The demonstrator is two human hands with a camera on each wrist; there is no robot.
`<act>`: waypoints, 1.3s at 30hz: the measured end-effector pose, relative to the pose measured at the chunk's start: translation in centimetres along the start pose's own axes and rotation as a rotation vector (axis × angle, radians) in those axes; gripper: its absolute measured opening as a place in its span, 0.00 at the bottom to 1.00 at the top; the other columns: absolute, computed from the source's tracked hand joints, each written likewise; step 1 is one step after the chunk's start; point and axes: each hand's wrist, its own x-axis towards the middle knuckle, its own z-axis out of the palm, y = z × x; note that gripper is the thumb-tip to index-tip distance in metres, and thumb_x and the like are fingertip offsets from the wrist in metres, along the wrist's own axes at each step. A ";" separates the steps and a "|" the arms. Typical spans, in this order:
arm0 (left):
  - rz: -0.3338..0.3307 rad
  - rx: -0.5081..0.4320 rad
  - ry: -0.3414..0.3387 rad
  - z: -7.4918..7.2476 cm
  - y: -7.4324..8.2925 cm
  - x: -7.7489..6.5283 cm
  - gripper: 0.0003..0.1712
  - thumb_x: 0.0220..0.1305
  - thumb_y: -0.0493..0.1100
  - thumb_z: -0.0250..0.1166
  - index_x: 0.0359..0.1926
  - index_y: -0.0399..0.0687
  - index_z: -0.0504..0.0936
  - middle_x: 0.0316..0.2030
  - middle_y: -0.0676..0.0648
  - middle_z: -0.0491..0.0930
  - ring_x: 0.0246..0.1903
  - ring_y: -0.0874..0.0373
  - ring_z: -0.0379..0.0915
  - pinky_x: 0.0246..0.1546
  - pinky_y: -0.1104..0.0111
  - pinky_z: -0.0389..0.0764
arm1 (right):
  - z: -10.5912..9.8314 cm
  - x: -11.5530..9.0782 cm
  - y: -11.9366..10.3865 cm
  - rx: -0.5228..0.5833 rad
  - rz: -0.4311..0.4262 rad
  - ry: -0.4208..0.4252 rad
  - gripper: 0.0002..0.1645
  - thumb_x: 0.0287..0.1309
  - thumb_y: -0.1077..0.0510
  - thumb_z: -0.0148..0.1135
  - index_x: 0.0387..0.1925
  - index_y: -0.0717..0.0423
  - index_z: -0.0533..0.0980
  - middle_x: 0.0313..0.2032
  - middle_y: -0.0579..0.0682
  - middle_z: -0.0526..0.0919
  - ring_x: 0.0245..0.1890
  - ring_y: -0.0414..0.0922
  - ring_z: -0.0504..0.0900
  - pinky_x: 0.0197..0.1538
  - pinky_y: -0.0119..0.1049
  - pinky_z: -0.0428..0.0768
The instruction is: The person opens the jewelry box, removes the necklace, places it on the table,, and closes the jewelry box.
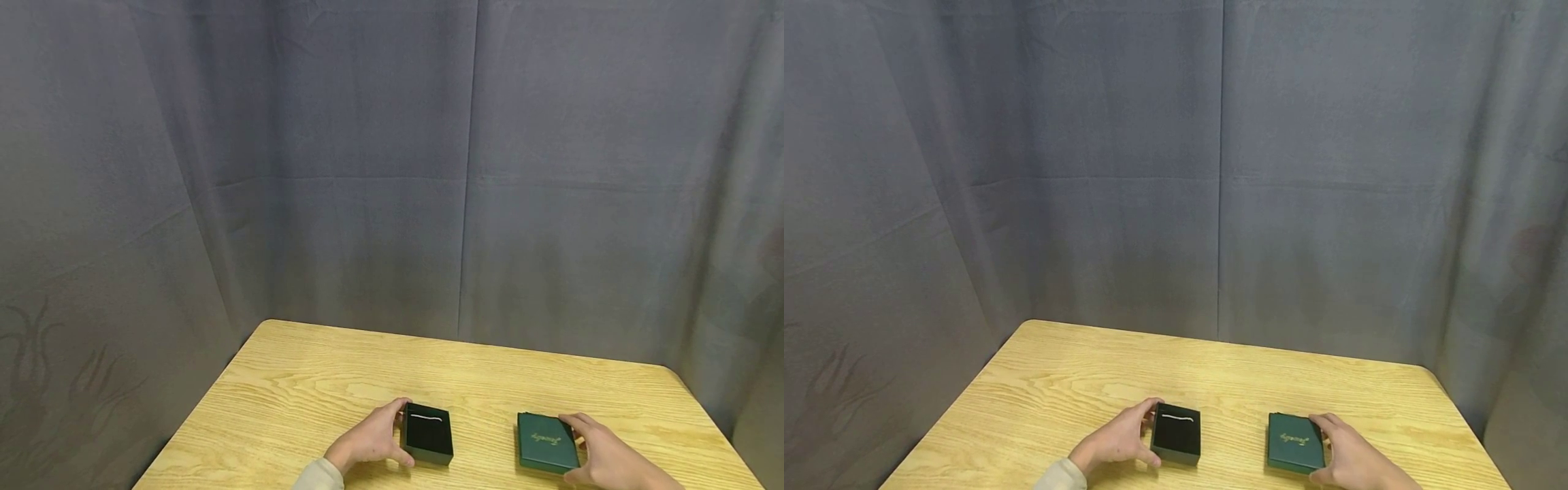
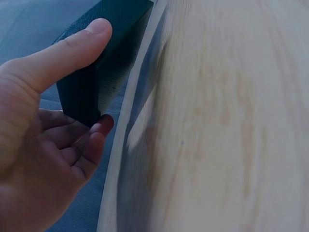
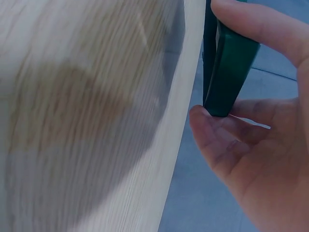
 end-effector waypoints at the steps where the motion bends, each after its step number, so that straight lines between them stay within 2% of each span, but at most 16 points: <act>1: 0.002 0.002 -0.002 0.0 0.0 0.0 0.52 0.36 0.42 0.81 0.64 0.45 0.64 0.46 0.58 0.73 0.46 0.62 0.70 0.55 0.59 0.68 | 0.0 -0.1 0.1 0.000 -0.004 0.004 0.54 0.36 0.51 0.77 0.61 0.74 0.62 0.53 0.62 0.70 0.42 0.49 0.73 0.37 0.33 0.76; 7: -0.020 0.027 -0.006 0.1 0.0 0.0 0.54 0.36 0.43 0.81 0.65 0.43 0.63 0.48 0.54 0.73 0.47 0.60 0.70 0.53 0.60 0.70 | -0.2 -0.4 0.7 0.001 0.011 -0.010 0.54 0.36 0.52 0.77 0.61 0.74 0.62 0.53 0.62 0.69 0.42 0.50 0.73 0.36 0.33 0.76; 13: -0.033 0.009 -0.024 0.0 0.0 0.0 0.54 0.37 0.41 0.81 0.65 0.42 0.62 0.49 0.52 0.74 0.48 0.57 0.71 0.52 0.59 0.71 | -0.4 -0.7 1.0 -0.002 0.018 -0.014 0.53 0.37 0.53 0.76 0.60 0.74 0.61 0.52 0.62 0.69 0.42 0.51 0.73 0.35 0.32 0.74; 19: -0.032 -0.002 -0.038 -0.1 0.0 -0.1 0.54 0.38 0.42 0.81 0.66 0.42 0.62 0.50 0.52 0.73 0.48 0.58 0.71 0.53 0.59 0.70 | -0.5 -0.8 1.1 0.013 0.130 -0.052 0.54 0.36 0.52 0.76 0.61 0.73 0.61 0.53 0.59 0.69 0.43 0.50 0.71 0.36 0.31 0.73; 22: -0.039 0.004 -0.036 -0.1 0.0 -0.1 0.54 0.38 0.42 0.81 0.66 0.42 0.61 0.50 0.52 0.73 0.48 0.58 0.70 0.53 0.59 0.71 | -0.5 -0.8 1.3 0.012 0.152 -0.057 0.54 0.35 0.52 0.76 0.61 0.74 0.60 0.53 0.60 0.69 0.43 0.51 0.71 0.36 0.31 0.73; 26: -0.046 0.019 -0.035 -0.1 0.1 -0.1 0.54 0.38 0.42 0.81 0.66 0.42 0.61 0.51 0.50 0.72 0.49 0.56 0.70 0.52 0.59 0.71 | -0.5 -0.8 1.5 -0.013 0.154 -0.056 0.55 0.35 0.51 0.76 0.60 0.76 0.61 0.52 0.61 0.70 0.42 0.50 0.71 0.36 0.31 0.73; 32: -0.034 0.028 -0.028 -0.1 0.2 -0.2 0.54 0.37 0.40 0.81 0.65 0.41 0.62 0.49 0.54 0.71 0.47 0.58 0.69 0.52 0.60 0.71 | -0.5 -0.8 2.1 -0.027 0.168 -0.065 0.55 0.35 0.50 0.76 0.60 0.75 0.61 0.53 0.63 0.69 0.44 0.51 0.70 0.39 0.32 0.72; 39: -0.025 0.069 -0.028 -0.1 0.1 -0.3 0.54 0.39 0.42 0.80 0.66 0.40 0.61 0.49 0.55 0.69 0.47 0.59 0.68 0.51 0.62 0.71 | -0.5 -1.0 2.9 -0.056 0.098 -0.054 0.53 0.35 0.52 0.76 0.59 0.76 0.62 0.52 0.64 0.70 0.43 0.49 0.70 0.38 0.30 0.71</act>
